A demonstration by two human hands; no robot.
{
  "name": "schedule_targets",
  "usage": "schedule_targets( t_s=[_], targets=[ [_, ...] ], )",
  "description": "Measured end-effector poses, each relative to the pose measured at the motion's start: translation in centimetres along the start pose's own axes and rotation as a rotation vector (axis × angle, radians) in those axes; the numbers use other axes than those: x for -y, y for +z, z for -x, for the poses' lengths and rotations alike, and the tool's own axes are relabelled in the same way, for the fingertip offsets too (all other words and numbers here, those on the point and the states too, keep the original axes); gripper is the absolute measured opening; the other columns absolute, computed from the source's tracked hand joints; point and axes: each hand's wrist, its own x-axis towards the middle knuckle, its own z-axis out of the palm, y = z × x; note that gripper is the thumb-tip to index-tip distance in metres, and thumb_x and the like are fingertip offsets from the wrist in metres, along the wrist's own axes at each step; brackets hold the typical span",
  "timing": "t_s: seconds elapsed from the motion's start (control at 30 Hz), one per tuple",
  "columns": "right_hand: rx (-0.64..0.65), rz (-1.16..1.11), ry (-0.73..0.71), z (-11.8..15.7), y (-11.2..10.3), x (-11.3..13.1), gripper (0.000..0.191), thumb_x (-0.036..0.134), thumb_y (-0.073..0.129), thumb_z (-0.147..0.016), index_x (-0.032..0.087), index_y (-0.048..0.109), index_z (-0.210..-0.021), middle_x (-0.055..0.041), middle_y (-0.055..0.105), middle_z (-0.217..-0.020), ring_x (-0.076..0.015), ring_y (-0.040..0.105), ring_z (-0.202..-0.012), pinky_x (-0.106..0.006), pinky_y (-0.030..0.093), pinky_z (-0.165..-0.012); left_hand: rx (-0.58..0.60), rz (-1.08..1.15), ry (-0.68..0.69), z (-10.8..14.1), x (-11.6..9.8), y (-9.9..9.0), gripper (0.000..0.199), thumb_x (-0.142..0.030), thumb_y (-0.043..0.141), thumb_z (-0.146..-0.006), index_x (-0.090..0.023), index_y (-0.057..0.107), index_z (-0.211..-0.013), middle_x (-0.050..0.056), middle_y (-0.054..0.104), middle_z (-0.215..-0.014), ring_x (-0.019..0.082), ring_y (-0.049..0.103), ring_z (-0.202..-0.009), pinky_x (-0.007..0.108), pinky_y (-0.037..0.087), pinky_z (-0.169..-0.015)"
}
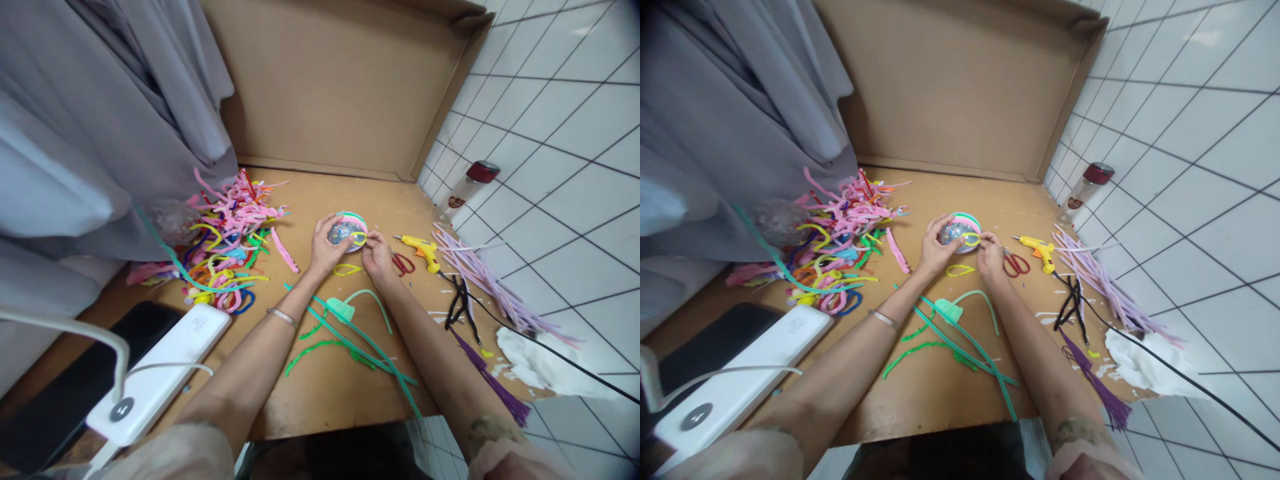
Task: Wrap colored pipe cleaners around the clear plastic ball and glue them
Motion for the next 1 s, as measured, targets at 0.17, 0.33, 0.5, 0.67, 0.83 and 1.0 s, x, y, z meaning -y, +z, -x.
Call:
schedule_targets(
  t_s=[0.17,0.33,0.5,0.67,0.83,1.0],
  targets=[
    [0.005,0.003,-0.009,0.12,0.04,-0.05,0.019,0.004,0.058,-0.059,0.023,0.055,-0.063,0.006,0.062,-0.064,-0.0131,0.058,-0.067,-0.028,0.05,-0.074,-0.011,-0.006,0.043,0.32,-0.38,0.23,0.054,-0.038,0.078,-0.077,-0.022,0.063,-0.127,0.012,0.059,-0.135,0.028,0.054,-0.133,0.045,0.04,-0.117],
    [0.006,-0.008,0.029,0.4,0.24,-0.02,0.019,0.003,0.06,-0.06,0.022,0.056,-0.062,0.0064,0.062,-0.063,-0.0131,0.057,-0.067,-0.028,0.048,-0.074,-0.016,-0.015,0.078,0.69,-0.92,0.35,0.037,-0.045,0.071,-0.085,-0.023,0.068,-0.114,0.012,0.059,-0.134,0.029,0.051,-0.136,0.046,0.04,-0.117],
    [-0.01,-0.025,0.027,0.72,0.46,-0.04,0.02,0.002,0.059,-0.061,0.022,0.059,-0.063,0.0075,0.063,-0.061,-0.012,0.055,-0.063,-0.026,0.045,-0.07,0.02,-0.017,0.04,0.67,-0.83,0.08,0.025,-0.045,0.069,-0.087,-0.02,0.074,-0.086,0.011,0.053,-0.141,0.03,0.049,-0.139,0.047,0.038,-0.118],
    [0.0,-0.025,0.026,0.74,0.42,-0.1,0.019,0.003,0.062,-0.062,0.022,0.059,-0.064,0.0084,0.063,-0.061,-0.0113,0.055,-0.062,-0.025,0.044,-0.069,0.046,-0.016,0.062,0.65,-0.61,-0.06,0.026,-0.045,0.068,-0.088,-0.021,0.078,-0.086,0.01,0.052,-0.144,0.03,0.049,-0.138,0.05,0.037,-0.119],
    [-0.013,-0.045,0.033,0.59,0.41,-0.11,0.02,0.002,0.061,-0.062,0.022,0.06,-0.065,0.0082,0.064,-0.062,-0.0111,0.055,-0.063,-0.024,0.044,-0.068,0.04,-0.038,0.083,0.78,-0.63,-0.06,0.028,-0.047,0.065,-0.09,-0.023,0.08,-0.092,0.01,0.052,-0.145,0.029,0.05,-0.138,0.049,0.038,-0.12],
    [-0.01,-0.042,0.027,0.64,0.5,-0.11,0.02,0.002,0.062,-0.065,0.021,0.06,-0.068,0.0081,0.063,-0.063,-0.01,0.056,-0.063,-0.023,0.044,-0.068,0.026,-0.031,0.102,0.78,-0.52,-0.06,0.032,-0.05,0.064,-0.091,-0.022,0.08,-0.094,0.011,0.053,-0.144,0.029,0.052,-0.136,0.05,0.039,-0.119]
  ],
)
